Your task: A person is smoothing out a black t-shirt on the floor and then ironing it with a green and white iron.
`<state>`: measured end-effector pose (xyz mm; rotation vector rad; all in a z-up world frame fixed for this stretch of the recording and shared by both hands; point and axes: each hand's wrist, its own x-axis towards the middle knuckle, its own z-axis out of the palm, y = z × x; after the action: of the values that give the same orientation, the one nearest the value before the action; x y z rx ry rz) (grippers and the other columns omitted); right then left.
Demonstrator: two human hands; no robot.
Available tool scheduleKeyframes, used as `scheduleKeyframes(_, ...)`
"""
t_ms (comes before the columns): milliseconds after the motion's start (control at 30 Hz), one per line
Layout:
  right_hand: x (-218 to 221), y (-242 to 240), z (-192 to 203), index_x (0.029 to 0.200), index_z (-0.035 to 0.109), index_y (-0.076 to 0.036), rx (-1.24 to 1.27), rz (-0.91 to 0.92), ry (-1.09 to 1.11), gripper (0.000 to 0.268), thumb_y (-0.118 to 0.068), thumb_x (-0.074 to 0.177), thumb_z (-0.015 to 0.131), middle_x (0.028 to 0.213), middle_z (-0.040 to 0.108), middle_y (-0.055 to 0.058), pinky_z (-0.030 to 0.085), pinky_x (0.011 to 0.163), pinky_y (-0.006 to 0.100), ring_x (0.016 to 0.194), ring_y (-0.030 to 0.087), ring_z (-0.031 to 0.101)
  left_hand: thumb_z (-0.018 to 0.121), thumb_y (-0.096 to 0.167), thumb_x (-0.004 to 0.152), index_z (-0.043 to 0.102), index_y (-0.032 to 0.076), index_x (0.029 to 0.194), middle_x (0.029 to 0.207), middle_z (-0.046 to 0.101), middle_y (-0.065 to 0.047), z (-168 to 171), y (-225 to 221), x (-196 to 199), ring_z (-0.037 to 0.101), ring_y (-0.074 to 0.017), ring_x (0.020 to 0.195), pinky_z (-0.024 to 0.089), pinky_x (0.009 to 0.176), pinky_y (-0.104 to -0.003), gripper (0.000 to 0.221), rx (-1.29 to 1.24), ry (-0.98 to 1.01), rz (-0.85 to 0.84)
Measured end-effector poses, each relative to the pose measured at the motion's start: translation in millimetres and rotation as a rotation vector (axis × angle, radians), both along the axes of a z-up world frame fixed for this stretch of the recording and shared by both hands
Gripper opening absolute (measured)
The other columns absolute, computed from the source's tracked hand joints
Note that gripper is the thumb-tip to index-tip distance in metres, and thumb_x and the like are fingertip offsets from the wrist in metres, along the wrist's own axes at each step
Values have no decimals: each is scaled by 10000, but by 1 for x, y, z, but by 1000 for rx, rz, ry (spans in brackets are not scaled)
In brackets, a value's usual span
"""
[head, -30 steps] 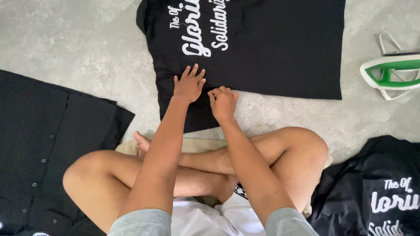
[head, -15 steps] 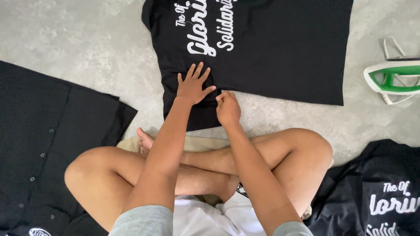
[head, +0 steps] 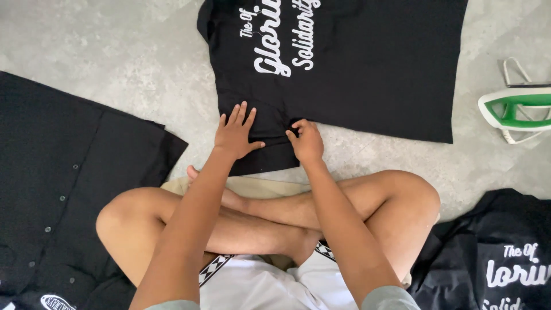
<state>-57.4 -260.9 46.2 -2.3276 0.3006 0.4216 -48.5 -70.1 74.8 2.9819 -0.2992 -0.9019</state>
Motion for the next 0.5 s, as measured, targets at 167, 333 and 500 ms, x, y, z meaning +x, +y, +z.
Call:
scheduleKeyframes(167,-18,2,41,1258,399,-111,-47,87,105,566,-247,795,695,1061,527,141,486,830,450,1055,318,561,560,501,804,168,220,1460,1524,105,-71,-19,22,-7,175,-246,1378,215,1068,-530,814,158,38,-29)
scheduleKeyframes(333,-29,6,45,1292,375,-107,-110,201,86,617,-180,774,702,1121,482,151,497,833,432,1089,322,543,569,491,794,223,246,1448,1496,220,-67,-24,47,-14,308,-246,1322,316,1008,-525,779,127,-2,11)
scheduleKeyframes(500,-39,9,33,1122,628,-173,-265,533,11,416,-272,733,735,1068,572,59,351,883,354,1070,233,541,619,356,820,377,146,1388,1374,373,-116,22,33,-18,370,-273,1263,332,999,-467,652,-129,-96,285)
